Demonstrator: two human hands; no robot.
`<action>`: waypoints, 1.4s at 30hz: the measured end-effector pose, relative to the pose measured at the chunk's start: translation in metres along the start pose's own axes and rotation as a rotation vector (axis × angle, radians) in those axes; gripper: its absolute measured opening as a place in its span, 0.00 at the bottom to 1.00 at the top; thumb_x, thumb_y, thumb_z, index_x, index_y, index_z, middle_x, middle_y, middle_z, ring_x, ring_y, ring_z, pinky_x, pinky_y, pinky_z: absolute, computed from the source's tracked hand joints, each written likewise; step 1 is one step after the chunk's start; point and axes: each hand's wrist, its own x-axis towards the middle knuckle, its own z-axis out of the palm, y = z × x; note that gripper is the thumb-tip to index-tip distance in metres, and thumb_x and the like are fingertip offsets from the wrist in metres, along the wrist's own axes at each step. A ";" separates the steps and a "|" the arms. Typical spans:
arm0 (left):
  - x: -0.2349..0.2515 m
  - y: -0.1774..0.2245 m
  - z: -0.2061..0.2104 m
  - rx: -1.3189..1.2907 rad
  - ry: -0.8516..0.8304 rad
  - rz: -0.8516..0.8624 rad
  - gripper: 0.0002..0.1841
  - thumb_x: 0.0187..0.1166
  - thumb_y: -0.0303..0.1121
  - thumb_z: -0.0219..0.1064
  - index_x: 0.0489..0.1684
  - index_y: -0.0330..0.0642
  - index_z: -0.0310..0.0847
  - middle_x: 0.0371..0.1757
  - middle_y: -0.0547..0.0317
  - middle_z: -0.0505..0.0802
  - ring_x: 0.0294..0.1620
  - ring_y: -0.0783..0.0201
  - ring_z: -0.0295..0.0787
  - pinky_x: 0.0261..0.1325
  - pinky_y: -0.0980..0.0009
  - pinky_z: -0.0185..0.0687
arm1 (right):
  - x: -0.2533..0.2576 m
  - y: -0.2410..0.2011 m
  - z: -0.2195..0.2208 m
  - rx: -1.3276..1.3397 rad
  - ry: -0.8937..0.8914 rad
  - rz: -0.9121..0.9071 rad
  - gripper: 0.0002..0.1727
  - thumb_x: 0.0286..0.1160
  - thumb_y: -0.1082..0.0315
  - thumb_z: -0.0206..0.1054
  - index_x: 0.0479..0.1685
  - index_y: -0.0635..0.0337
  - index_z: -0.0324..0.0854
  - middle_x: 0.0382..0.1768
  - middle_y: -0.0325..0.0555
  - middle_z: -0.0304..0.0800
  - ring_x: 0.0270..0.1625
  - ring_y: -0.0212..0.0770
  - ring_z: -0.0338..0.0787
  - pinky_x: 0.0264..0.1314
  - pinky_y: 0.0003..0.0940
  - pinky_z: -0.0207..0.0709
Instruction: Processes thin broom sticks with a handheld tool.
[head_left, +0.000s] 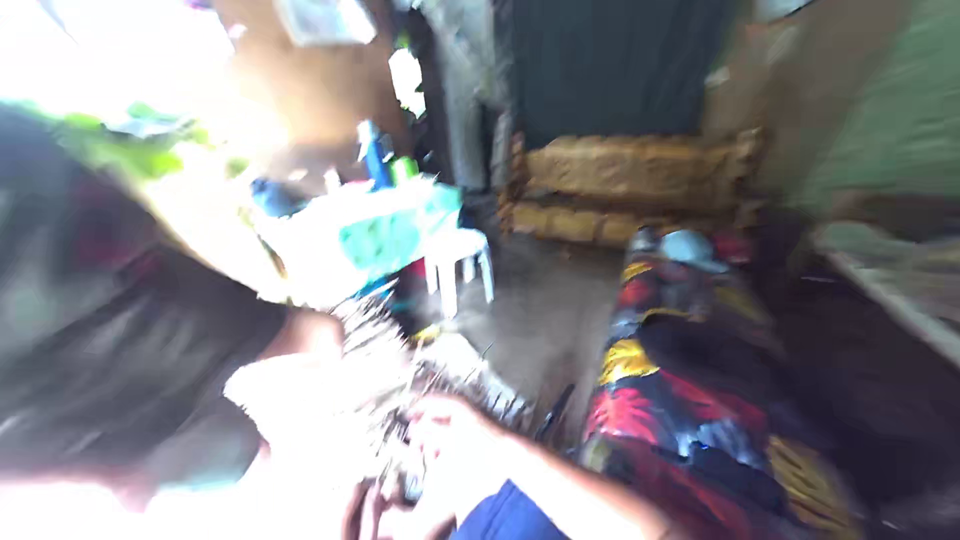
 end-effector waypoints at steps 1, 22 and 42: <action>-0.001 0.003 -0.002 -0.036 0.025 -0.016 0.14 0.86 0.34 0.61 0.49 0.33 0.90 0.37 0.54 0.95 0.35 0.66 0.91 0.47 0.65 0.89 | 0.001 0.002 0.001 0.017 -0.038 -0.018 0.17 0.84 0.70 0.60 0.66 0.68 0.78 0.38 0.44 0.91 0.28 0.33 0.87 0.28 0.31 0.85; -0.029 0.001 -0.042 0.018 -0.005 -0.053 0.11 0.87 0.31 0.61 0.49 0.40 0.90 0.31 0.68 0.92 0.25 0.78 0.85 0.31 0.79 0.84 | 0.041 0.019 -0.025 0.039 -0.024 -0.135 0.17 0.88 0.68 0.57 0.67 0.64 0.83 0.33 0.46 0.91 0.24 0.32 0.85 0.27 0.28 0.83; -0.008 -0.013 -0.037 0.181 -0.017 -0.037 0.12 0.86 0.35 0.58 0.47 0.46 0.90 0.30 0.72 0.92 0.28 0.79 0.87 0.36 0.76 0.87 | 0.043 0.017 -0.022 0.182 0.051 -0.017 0.16 0.89 0.69 0.57 0.67 0.64 0.81 0.34 0.49 0.92 0.24 0.33 0.85 0.27 0.26 0.82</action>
